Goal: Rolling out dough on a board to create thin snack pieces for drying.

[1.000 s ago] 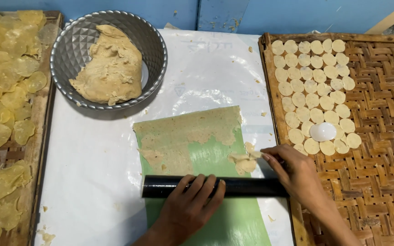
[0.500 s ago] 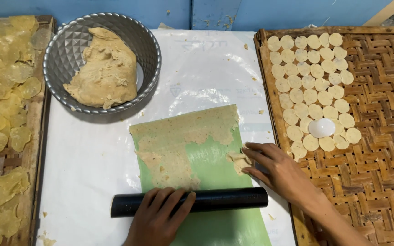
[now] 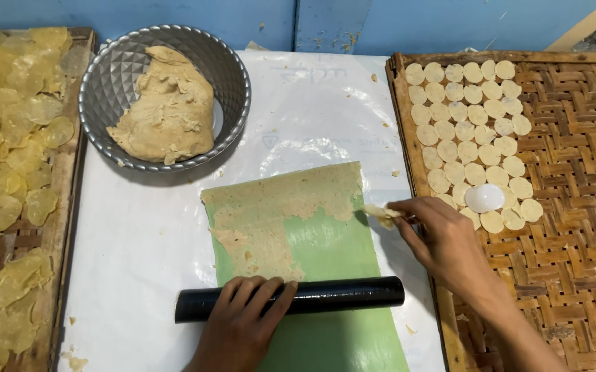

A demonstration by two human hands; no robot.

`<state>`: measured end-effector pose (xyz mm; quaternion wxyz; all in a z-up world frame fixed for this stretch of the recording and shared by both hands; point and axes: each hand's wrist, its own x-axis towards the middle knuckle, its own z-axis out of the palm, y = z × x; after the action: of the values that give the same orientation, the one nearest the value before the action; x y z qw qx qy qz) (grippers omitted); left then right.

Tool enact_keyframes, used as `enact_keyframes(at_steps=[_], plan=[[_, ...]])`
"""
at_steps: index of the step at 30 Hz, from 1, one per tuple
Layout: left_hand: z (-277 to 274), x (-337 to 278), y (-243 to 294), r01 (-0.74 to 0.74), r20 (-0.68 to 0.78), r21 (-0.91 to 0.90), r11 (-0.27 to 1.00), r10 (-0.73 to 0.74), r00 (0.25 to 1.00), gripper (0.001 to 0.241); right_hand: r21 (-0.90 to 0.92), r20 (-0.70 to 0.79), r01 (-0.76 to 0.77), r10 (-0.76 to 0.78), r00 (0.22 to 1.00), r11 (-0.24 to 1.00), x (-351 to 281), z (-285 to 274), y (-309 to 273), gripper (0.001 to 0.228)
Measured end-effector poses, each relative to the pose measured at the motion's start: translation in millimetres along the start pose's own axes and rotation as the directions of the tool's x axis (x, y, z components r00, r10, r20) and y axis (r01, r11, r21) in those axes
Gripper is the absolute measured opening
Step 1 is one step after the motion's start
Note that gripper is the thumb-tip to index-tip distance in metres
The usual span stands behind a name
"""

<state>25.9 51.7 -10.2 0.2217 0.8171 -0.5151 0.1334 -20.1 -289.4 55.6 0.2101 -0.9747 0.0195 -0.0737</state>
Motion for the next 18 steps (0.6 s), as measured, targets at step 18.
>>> enact_keyframes(at_steps=[18], plan=[[-3.3, 6.0, -8.0, -0.011, 0.037, -0.060, 0.998, 0.013, 0.999, 0.041, -0.109, -0.146, 0.143, -0.158, 0.977, 0.984, 39.0, 56.6, -5.8, 0.020]])
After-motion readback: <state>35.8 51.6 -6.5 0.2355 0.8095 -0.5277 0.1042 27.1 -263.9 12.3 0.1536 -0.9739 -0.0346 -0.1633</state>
